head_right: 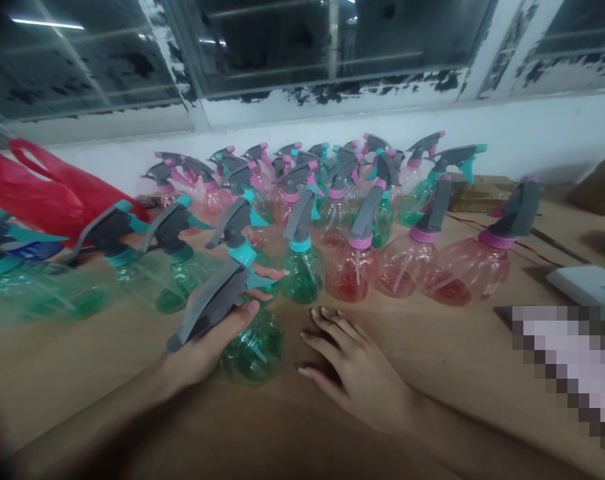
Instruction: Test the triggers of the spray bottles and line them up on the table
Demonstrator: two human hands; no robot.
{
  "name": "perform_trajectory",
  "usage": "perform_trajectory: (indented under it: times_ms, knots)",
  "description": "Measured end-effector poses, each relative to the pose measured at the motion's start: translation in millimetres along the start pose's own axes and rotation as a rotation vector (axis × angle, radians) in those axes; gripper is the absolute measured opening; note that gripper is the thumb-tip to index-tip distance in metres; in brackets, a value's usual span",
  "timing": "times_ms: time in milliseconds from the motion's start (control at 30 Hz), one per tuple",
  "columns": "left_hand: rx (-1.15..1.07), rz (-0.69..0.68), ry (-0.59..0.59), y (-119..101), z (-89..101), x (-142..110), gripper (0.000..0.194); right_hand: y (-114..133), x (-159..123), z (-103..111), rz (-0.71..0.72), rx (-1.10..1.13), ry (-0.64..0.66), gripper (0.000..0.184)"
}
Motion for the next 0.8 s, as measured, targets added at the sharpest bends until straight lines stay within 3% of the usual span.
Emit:
perform_trajectory:
  times_ms: [800]
  knots:
    - [-0.121,0.054,-0.025,5.5,0.7,-4.5,0.026,-0.9,-0.3,-3.2,-0.022,-0.032,0.041,0.039]
Point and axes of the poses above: each hand's wrist, its own x-axis towards the middle knuckle, its own z-axis out of the back of the hand, y = z × x, the point moved 8 cm from there along x, towards the middle knuckle, and after that the axes turned 14 degrees about y, right-handed, at the moved point
